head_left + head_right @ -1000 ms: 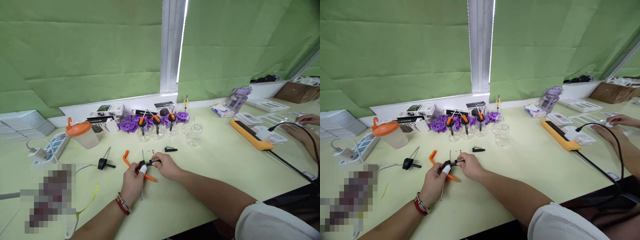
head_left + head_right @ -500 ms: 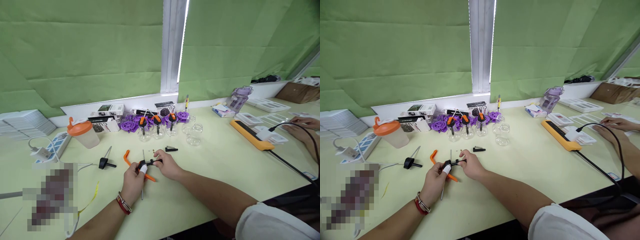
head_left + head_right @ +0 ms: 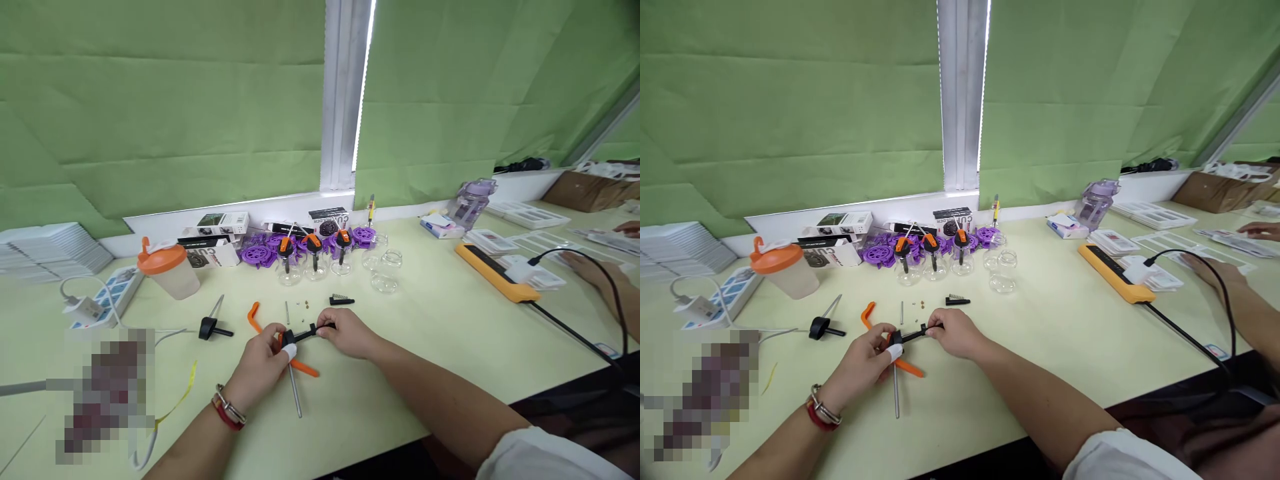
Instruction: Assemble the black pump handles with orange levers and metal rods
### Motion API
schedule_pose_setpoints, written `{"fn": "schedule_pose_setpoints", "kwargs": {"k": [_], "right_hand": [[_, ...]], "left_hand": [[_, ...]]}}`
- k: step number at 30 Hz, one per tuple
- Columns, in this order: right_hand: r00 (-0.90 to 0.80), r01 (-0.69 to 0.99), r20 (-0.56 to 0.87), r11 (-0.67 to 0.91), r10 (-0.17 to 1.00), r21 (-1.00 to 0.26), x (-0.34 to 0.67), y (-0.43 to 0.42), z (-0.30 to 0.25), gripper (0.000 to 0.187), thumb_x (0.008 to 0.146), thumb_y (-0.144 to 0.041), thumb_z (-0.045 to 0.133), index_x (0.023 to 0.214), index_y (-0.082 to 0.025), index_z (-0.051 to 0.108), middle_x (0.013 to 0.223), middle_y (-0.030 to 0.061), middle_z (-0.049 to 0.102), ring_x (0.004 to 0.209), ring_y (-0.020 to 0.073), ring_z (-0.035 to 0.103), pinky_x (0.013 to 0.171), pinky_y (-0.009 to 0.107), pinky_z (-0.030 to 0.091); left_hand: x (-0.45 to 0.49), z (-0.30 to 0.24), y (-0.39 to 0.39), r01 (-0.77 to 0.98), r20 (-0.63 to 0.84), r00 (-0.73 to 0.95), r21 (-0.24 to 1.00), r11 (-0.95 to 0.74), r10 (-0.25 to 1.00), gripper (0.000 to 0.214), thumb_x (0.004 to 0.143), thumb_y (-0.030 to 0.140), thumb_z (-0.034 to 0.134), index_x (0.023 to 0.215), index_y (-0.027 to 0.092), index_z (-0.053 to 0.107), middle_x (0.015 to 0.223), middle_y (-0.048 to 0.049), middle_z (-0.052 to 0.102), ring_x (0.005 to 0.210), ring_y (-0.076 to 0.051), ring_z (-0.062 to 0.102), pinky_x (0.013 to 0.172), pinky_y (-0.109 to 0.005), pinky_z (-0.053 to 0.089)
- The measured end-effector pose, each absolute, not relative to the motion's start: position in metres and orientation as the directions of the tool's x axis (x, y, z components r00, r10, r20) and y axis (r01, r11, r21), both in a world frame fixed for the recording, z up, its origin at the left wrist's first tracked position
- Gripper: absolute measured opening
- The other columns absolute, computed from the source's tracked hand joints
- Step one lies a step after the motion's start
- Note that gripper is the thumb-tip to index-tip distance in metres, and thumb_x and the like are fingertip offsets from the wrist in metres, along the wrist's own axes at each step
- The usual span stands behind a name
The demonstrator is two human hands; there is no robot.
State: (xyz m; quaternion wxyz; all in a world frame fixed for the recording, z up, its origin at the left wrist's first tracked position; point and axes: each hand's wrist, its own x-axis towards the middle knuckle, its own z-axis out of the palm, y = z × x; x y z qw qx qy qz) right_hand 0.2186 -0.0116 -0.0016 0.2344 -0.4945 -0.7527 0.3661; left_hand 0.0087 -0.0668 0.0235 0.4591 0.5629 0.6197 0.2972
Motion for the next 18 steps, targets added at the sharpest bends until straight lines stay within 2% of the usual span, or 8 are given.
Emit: {"fn": "schedule_pose_setpoints", "kwargs": {"k": [3,8,11,14,16,18], "right_hand": [[-0.341,0.670,0.008,0.249,0.940,-0.699,0.217,-0.011,0.000,0.009,0.081,-0.026,0.057,0.083,-0.020,0.063,0.082,0.0025,0.064,0.076,0.0159,0.056,0.065,0.026,0.038],[-0.336,0.769,0.079,0.322,0.938,-0.552,0.218,-0.013,0.002,0.012,0.082,-0.025,0.059,0.076,-0.017,0.064,0.086,0.0051,0.062,0.085,0.0182,0.053,0.072,0.028,0.038],[-0.410,0.773,0.145,0.427,0.901,-0.469,0.216,-0.013,0.005,0.014,0.085,-0.026,0.057,0.086,-0.016,0.067,0.091,0.0075,0.062,0.091,0.0198,0.051,0.077,0.030,0.037],[-0.552,0.723,0.245,0.604,0.797,-0.335,0.208,-0.010,0.009,0.020,0.089,-0.021,0.049,0.098,-0.017,0.067,0.098,0.0078,0.062,0.092,0.0194,0.048,0.080,0.030,0.036],[-0.623,0.708,0.235,0.666,0.746,-0.234,0.200,-0.004,0.010,0.022,0.090,-0.017,0.046,0.095,-0.018,0.068,0.094,0.0069,0.062,0.087,0.0187,0.047,0.076,0.029,0.035],[-0.656,0.718,0.177,0.679,0.734,-0.156,0.191,0.003,0.011,0.023,0.089,-0.015,0.046,0.084,-0.018,0.069,0.086,0.0064,0.061,0.083,0.0182,0.047,0.072,0.029,0.034]], "left_hand": [[0.003,0.027,-0.063,0.455,-0.295,0.108,0.864,0.216,0.949,0.029,0.072,0.039,0.059,0.092,0.019,0.050,0.059,0.0069,0.048,0.042,-0.011,0.049,0.042,-0.023,0.037],[-0.003,0.030,-0.059,0.453,-0.314,0.185,0.868,0.203,0.931,0.026,0.071,0.035,0.059,0.089,0.019,0.050,0.061,0.0075,0.046,0.041,-0.009,0.047,0.042,-0.023,0.036],[-0.006,0.031,-0.059,0.470,-0.316,0.228,0.864,0.179,0.921,0.024,0.071,0.033,0.059,0.089,0.019,0.050,0.062,0.0077,0.046,0.040,-0.007,0.044,0.041,-0.022,0.033],[-0.008,0.031,-0.059,0.517,-0.286,0.246,0.847,0.124,0.926,0.021,0.071,0.031,0.060,0.086,0.018,0.052,0.063,0.0071,0.046,0.043,-0.008,0.045,0.042,-0.022,0.032],[-0.009,0.032,-0.060,0.532,-0.279,0.254,0.840,0.107,0.926,0.021,0.070,0.030,0.061,0.084,0.018,0.052,0.063,0.0069,0.046,0.045,-0.008,0.045,0.043,-0.022,0.033],[-0.009,0.032,-0.060,0.526,-0.285,0.263,0.844,0.111,0.922,0.020,0.070,0.030,0.060,0.084,0.018,0.052,0.062,0.0071,0.045,0.044,-0.008,0.044,0.042,-0.022,0.032]]}}
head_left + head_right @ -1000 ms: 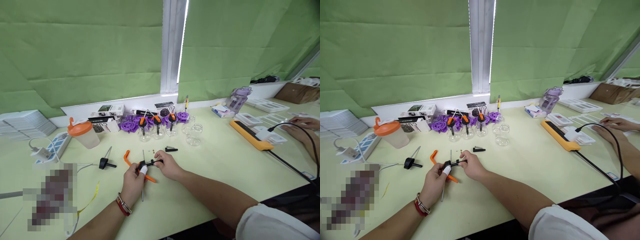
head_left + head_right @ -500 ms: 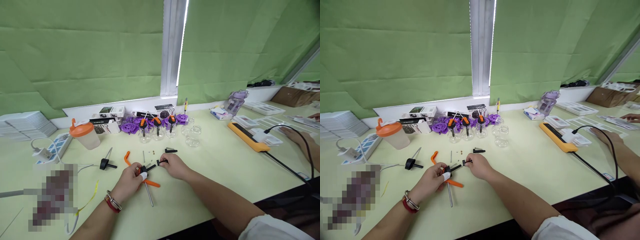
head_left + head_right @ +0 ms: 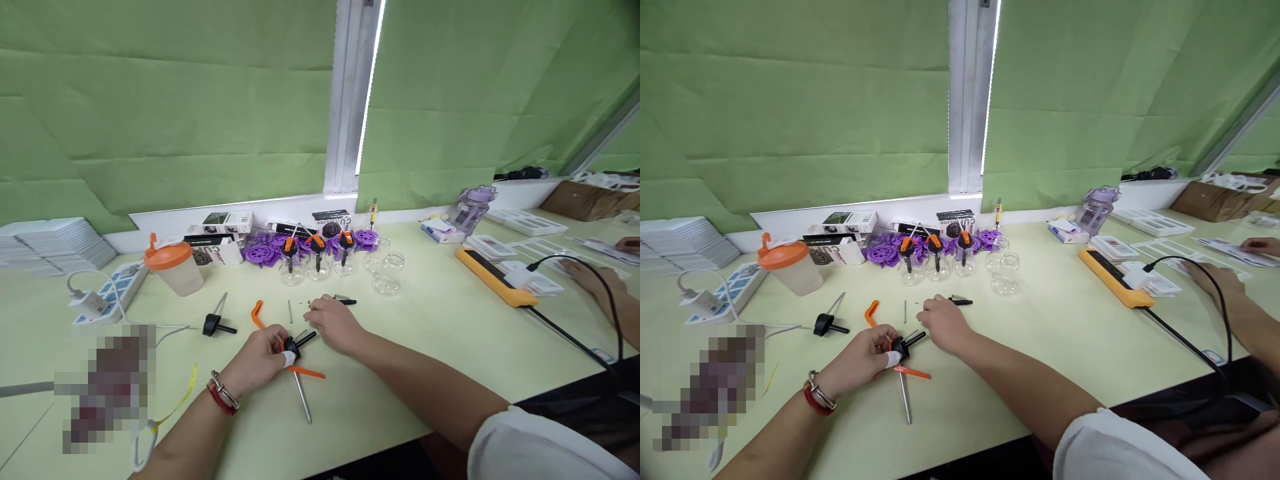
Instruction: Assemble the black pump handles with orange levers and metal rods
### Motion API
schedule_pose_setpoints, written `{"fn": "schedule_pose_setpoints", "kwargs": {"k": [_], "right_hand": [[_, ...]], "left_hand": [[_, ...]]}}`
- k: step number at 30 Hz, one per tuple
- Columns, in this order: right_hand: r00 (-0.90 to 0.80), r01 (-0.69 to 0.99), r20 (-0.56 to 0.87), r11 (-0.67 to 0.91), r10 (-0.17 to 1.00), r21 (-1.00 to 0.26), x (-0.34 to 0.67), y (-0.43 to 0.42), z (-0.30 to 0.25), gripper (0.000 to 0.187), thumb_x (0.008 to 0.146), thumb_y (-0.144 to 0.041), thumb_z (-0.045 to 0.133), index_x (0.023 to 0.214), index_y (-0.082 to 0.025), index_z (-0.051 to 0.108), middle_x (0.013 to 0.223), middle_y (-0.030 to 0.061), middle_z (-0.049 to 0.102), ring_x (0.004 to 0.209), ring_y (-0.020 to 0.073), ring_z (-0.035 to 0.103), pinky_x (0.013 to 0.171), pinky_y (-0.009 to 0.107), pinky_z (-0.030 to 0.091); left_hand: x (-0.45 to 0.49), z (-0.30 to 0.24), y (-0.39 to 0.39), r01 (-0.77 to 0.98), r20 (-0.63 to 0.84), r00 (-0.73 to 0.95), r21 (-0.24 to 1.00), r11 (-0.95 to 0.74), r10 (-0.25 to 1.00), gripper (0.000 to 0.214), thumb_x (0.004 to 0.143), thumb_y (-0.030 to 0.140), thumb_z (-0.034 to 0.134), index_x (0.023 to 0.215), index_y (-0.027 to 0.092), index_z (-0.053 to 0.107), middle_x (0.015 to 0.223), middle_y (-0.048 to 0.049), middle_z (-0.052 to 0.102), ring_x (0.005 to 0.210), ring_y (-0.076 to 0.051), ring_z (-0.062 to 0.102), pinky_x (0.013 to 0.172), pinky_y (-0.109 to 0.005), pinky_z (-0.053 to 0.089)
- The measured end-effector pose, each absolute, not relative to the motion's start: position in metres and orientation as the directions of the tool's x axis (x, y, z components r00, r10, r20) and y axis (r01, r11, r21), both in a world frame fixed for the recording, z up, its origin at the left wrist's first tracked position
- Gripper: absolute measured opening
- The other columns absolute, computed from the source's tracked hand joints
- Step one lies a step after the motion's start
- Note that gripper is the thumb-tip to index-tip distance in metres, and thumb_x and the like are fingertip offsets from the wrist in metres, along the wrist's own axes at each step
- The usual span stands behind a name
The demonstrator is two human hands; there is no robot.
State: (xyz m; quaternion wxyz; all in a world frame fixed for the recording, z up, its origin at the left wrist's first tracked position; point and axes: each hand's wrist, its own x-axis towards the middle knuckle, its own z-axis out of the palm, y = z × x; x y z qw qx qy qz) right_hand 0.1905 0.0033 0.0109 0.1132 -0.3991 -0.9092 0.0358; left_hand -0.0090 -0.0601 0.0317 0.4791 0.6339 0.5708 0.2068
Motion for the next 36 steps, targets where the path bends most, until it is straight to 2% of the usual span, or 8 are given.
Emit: {"fn": "schedule_pose_setpoints", "kwargs": {"k": [3,9,18,25,30,36], "right_hand": [[-0.689,0.713,0.096,0.696,0.718,-0.089,0.179,0.015,0.011,0.023,0.087,-0.015,0.048,0.073,-0.017,0.067,0.083,0.0059,0.061,0.081,0.0173,0.048,0.071,0.028,0.034],[-0.688,0.724,0.040,0.689,0.725,-0.038,0.169,0.025,0.011,0.017,0.081,-0.012,0.052,0.075,-0.017,0.067,0.085,0.0056,0.064,0.081,0.0176,0.054,0.069,0.027,0.035],[-0.569,0.806,0.106,0.578,0.816,-0.125,0.162,0.028,0.003,0.016,0.087,-0.027,0.055,0.085,-0.019,0.069,0.091,0.0044,0.066,0.091,0.0179,0.058,0.073,0.026,0.039],[-0.604,0.774,0.084,0.609,0.792,-0.176,0.169,0.023,0.009,0.020,0.088,-0.028,0.053,0.084,-0.022,0.072,0.090,0.0039,0.067,0.090,0.0184,0.057,0.072,0.027,0.037],[-0.621,0.773,0.090,0.627,0.779,-0.091,0.180,0.013,0.011,0.026,0.087,-0.017,0.045,0.078,-0.021,0.069,0.086,0.0055,0.064,0.086,0.0184,0.054,0.066,0.028,0.034],[-0.614,0.788,0.068,0.616,0.786,-0.008,0.179,0.010,0.009,0.022,0.080,-0.012,0.048,0.087,-0.021,0.067,0.086,0.0076,0.061,0.083,0.0202,0.054,0.061,0.028,0.032]], "left_hand": [[-0.010,0.031,-0.060,0.513,-0.294,0.284,0.851,0.115,0.913,0.018,0.070,0.028,0.058,0.084,0.018,0.051,0.059,0.0074,0.045,0.042,-0.008,0.043,0.042,-0.022,0.031],[-0.010,0.031,-0.060,0.530,-0.279,0.276,0.843,0.097,0.920,0.016,0.070,0.028,0.058,0.079,0.019,0.049,0.057,0.0073,0.044,0.045,-0.008,0.042,0.044,-0.022,0.032],[-0.010,0.032,-0.060,0.573,-0.265,0.270,0.817,0.067,0.926,0.020,0.067,0.029,0.060,0.081,0.018,0.053,0.060,0.0051,0.049,0.050,-0.010,0.045,0.046,-0.022,0.032],[-0.012,0.027,-0.060,0.572,-0.239,0.263,0.819,0.048,0.935,0.020,0.068,0.031,0.060,0.082,0.019,0.054,0.060,0.0049,0.049,0.051,-0.011,0.045,0.046,-0.022,0.031],[-0.011,0.029,-0.061,0.563,-0.219,0.265,0.826,0.034,0.939,0.018,0.068,0.031,0.060,0.080,0.019,0.055,0.060,0.0049,0.050,0.051,-0.011,0.045,0.048,-0.023,0.032],[-0.012,0.029,-0.061,0.569,-0.224,0.265,0.821,0.035,0.938,0.017,0.068,0.030,0.060,0.079,0.018,0.054,0.061,0.0046,0.051,0.051,-0.010,0.046,0.047,-0.022,0.032]]}}
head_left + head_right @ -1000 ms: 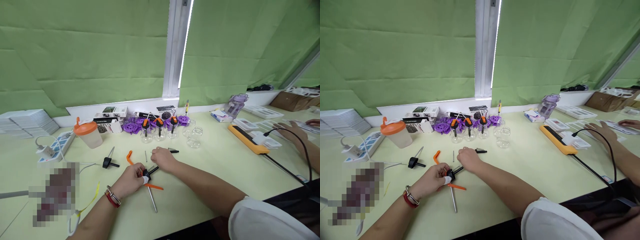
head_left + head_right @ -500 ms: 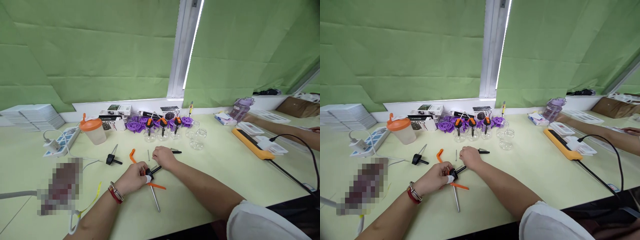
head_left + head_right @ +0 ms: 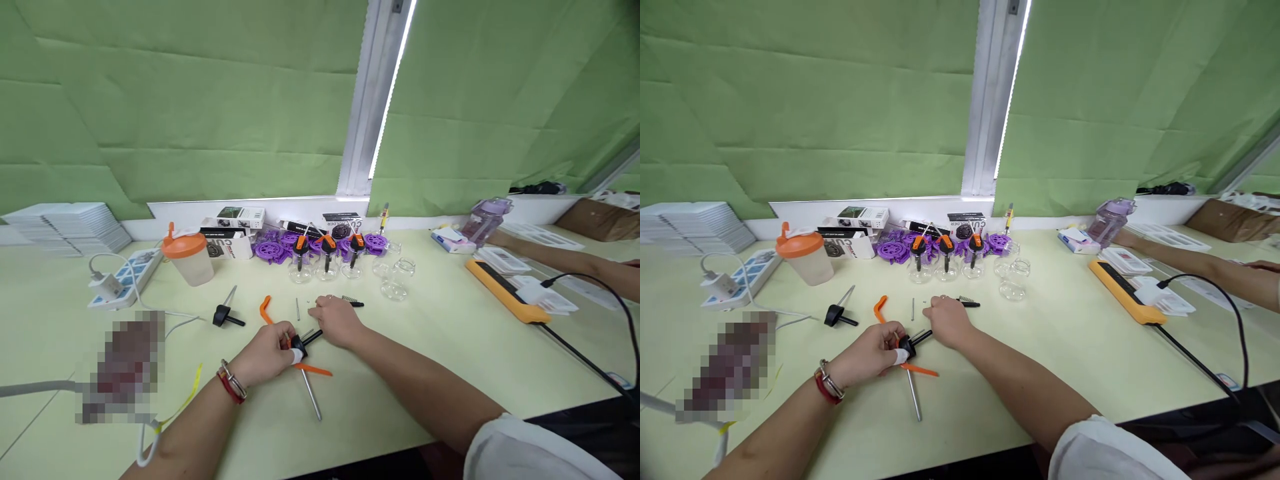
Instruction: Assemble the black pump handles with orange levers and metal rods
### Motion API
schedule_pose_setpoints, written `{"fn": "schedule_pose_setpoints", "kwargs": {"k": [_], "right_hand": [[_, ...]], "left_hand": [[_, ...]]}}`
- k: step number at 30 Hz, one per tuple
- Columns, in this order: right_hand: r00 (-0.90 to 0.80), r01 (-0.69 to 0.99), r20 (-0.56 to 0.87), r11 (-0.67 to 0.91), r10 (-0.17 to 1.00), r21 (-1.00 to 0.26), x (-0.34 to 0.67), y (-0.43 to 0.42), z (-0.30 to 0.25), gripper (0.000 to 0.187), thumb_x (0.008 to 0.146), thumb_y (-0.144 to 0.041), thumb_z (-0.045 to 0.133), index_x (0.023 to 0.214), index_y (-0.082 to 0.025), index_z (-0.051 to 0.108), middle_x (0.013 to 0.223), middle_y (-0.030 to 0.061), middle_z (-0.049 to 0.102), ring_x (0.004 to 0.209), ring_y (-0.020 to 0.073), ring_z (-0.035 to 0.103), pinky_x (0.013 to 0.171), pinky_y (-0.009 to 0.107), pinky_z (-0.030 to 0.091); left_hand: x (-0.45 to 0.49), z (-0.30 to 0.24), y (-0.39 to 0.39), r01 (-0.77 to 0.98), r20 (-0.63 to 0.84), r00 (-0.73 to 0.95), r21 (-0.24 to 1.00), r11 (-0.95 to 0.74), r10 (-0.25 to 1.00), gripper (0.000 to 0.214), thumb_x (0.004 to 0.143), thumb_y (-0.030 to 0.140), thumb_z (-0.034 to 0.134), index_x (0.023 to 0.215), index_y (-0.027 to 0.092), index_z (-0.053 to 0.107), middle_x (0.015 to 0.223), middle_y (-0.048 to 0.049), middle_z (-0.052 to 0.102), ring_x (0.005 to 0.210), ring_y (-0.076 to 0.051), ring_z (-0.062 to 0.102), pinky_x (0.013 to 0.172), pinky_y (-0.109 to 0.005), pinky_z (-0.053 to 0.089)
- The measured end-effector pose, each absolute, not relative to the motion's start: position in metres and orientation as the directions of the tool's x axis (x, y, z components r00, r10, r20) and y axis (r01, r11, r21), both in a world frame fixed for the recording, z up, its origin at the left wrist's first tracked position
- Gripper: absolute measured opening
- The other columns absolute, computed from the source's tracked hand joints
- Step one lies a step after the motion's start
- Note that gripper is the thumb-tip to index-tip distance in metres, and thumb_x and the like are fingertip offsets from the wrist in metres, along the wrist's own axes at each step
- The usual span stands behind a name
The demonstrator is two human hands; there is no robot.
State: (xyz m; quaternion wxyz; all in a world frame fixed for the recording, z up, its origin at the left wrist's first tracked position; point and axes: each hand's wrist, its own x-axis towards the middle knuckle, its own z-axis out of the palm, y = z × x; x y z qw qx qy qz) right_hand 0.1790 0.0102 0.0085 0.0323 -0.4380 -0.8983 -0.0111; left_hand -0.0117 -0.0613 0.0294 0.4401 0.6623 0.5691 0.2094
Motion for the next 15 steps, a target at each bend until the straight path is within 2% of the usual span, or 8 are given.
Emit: {"fn": "schedule_pose_setpoints", "kwargs": {"k": [4,7,12,15], "right_hand": [[-0.586,0.810,0.049,0.587,0.809,-0.003,0.173,0.016,0.009,0.023,0.081,-0.013,0.049,0.093,-0.020,0.067,0.089,0.0086,0.060,0.084,0.0214,0.055,0.063,0.029,0.035],[-0.565,0.822,0.044,0.567,0.824,-0.045,0.174,0.017,0.011,0.027,0.082,-0.013,0.049,0.101,-0.021,0.067,0.090,0.0087,0.061,0.086,0.0215,0.056,0.064,0.029,0.036],[-0.492,0.816,0.113,0.502,0.863,-0.285,0.200,0.010,0.019,0.032,0.089,-0.018,0.041,0.109,-0.023,0.065,0.098,0.0059,0.063,0.091,0.0176,0.058,0.071,0.027,0.038],[-0.479,0.814,0.069,0.472,0.875,-0.338,0.221,0.001,0.019,0.024,0.087,-0.030,0.051,0.101,-0.022,0.068,0.097,0.0055,0.063,0.089,0.0178,0.058,0.072,0.027,0.039]], "left_hand": [[-0.012,0.029,-0.060,0.567,-0.254,0.270,0.822,0.060,0.929,0.018,0.067,0.030,0.059,0.079,0.018,0.052,0.060,0.0047,0.050,0.049,-0.011,0.047,0.045,-0.022,0.032],[-0.013,0.030,-0.058,0.579,-0.248,0.266,0.813,0.052,0.932,0.017,0.067,0.029,0.059,0.078,0.019,0.052,0.060,0.0047,0.051,0.050,-0.011,0.047,0.046,-0.022,0.032],[-0.016,0.031,-0.057,0.606,-0.228,0.241,0.794,0.037,0.943,0.015,0.066,0.028,0.058,0.077,0.019,0.054,0.061,0.0037,0.052,0.053,-0.012,0.048,0.048,-0.023,0.032],[-0.019,0.033,-0.056,0.626,-0.221,0.209,0.779,0.044,0.953,0.015,0.065,0.028,0.057,0.076,0.019,0.055,0.062,0.0034,0.052,0.053,-0.012,0.048,0.048,-0.024,0.033]]}}
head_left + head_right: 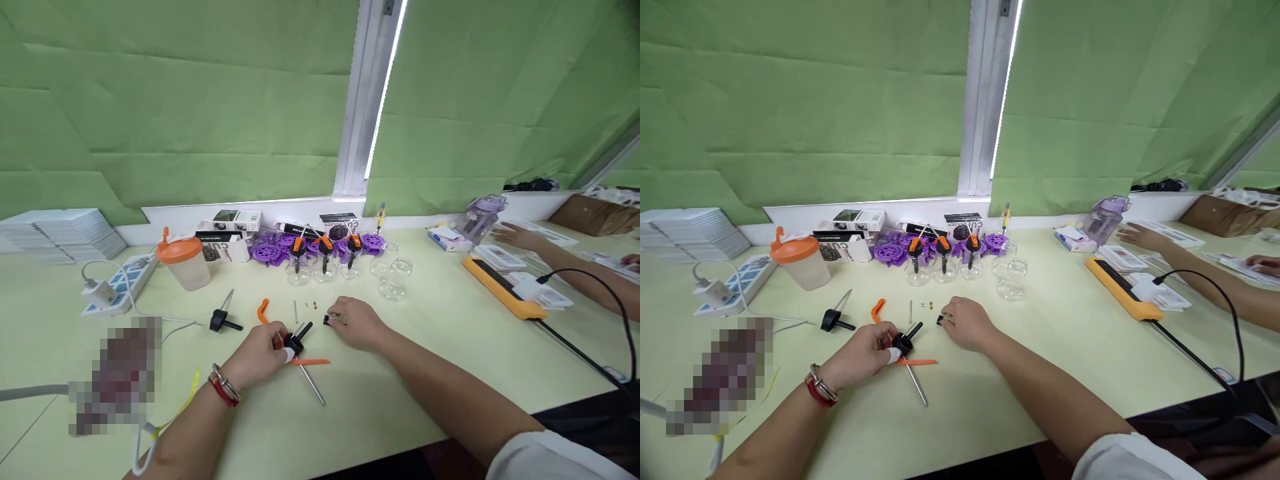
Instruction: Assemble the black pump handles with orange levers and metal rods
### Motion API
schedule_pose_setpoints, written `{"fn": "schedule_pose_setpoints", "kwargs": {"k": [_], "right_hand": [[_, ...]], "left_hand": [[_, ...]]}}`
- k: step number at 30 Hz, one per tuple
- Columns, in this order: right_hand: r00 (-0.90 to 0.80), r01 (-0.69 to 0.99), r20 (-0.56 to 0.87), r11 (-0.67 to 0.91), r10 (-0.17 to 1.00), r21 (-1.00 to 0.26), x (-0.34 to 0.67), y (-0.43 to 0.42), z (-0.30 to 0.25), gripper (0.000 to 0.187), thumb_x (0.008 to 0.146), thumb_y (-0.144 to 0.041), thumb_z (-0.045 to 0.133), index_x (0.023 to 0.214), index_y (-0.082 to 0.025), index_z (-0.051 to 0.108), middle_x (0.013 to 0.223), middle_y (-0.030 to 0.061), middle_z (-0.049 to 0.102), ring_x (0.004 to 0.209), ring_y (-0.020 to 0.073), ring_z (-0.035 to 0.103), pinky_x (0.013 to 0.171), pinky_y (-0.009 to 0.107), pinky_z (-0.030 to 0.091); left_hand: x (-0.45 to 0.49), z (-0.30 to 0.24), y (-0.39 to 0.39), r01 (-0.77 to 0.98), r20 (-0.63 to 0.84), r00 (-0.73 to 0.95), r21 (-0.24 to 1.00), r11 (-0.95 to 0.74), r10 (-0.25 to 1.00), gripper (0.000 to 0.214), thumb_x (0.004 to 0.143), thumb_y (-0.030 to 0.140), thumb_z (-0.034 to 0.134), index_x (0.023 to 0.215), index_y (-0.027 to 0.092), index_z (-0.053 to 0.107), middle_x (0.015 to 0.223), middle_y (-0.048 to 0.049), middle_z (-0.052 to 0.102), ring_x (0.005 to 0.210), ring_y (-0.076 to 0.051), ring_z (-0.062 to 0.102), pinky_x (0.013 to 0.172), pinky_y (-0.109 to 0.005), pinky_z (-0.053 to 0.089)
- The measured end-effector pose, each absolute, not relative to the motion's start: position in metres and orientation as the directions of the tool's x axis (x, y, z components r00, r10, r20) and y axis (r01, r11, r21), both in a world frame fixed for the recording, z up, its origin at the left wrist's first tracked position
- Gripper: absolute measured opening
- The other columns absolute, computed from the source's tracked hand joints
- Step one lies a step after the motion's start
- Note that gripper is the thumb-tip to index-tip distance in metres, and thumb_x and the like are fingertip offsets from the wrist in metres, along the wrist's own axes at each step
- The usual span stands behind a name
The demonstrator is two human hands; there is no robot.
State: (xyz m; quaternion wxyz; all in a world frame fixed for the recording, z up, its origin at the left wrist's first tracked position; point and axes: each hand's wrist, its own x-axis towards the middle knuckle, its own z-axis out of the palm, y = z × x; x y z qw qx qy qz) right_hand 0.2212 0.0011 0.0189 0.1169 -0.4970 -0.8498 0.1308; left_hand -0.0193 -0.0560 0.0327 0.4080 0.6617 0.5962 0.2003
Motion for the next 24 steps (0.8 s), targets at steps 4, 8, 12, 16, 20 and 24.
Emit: {"fn": "schedule_pose_setpoints", "kwargs": {"k": [4,8,12,16,20,24], "right_hand": [[-0.488,0.811,0.050,0.474,0.871,-0.342,0.237,-0.010,0.011,0.018,0.084,-0.031,0.056,0.093,-0.022,0.069,0.093,0.0047,0.064,0.091,0.0192,0.058,0.073,0.028,0.040],[-0.410,0.825,0.100,0.416,0.906,-0.382,0.241,-0.012,0.008,0.020,0.087,-0.027,0.050,0.095,-0.021,0.068,0.098,0.0052,0.065,0.094,0.0196,0.058,0.076,0.029,0.040],[-0.343,0.845,0.110,0.357,0.933,-0.398,0.246,-0.009,0.014,0.021,0.088,-0.027,0.049,0.099,-0.022,0.066,0.095,0.0044,0.067,0.090,0.0200,0.057,0.074,0.030,0.040],[-0.372,0.814,0.155,0.402,0.915,-0.420,0.251,-0.007,0.016,0.022,0.090,-0.022,0.047,0.100,-0.023,0.067,0.098,0.0040,0.067,0.095,0.0193,0.055,0.078,0.029,0.039],[-0.394,0.786,0.193,0.438,0.899,-0.437,0.253,-0.005,0.013,0.024,0.090,-0.016,0.046,0.098,-0.022,0.068,0.098,0.0044,0.067,0.097,0.0186,0.053,0.080,0.029,0.039],[-0.372,0.764,0.197,0.420,0.907,-0.490,0.255,-0.003,0.012,0.024,0.089,-0.016,0.048,0.098,-0.022,0.068,0.098,0.0036,0.068,0.098,0.0189,0.053,0.081,0.029,0.040]], "left_hand": [[-0.023,0.034,-0.055,0.665,-0.195,0.184,0.747,0.025,0.963,0.017,0.067,0.030,0.057,0.079,0.019,0.055,0.062,0.0029,0.051,0.055,-0.014,0.049,0.051,-0.026,0.034],[-0.023,0.035,-0.055,0.668,-0.038,0.170,0.739,-0.087,0.985,0.020,0.070,0.030,0.057,0.087,0.019,0.054,0.065,0.0030,0.051,0.058,-0.013,0.047,0.054,-0.028,0.037],[-0.018,0.035,-0.059,0.650,0.133,0.125,0.738,-0.182,0.983,0.021,0.075,0.030,0.054,0.093,0.020,0.052,0.068,0.0025,0.050,0.055,-0.012,0.045,0.054,-0.027,0.039],[-0.010,0.034,-0.064,0.726,0.307,0.133,0.617,-0.303,0.942,0.020,0.078,0.028,0.051,0.097,0.020,0.055,0.073,-0.0004,0.055,0.059,-0.013,0.049,0.057,-0.028,0.041],[0.005,0.041,-0.065,0.823,0.410,0.242,0.394,-0.410,0.880,0.017,0.081,0.024,0.049,0.090,0.022,0.063,0.090,-0.0048,0.061,0.071,-0.016,0.055,0.063,-0.029,0.040],[0.026,0.052,-0.055,0.865,0.348,0.361,0.222,-0.450,0.865,0.019,0.080,0.020,0.049,0.081,0.021,0.068,0.091,-0.0063,0.061,0.082,-0.021,0.054,0.071,-0.033,0.040]]}}
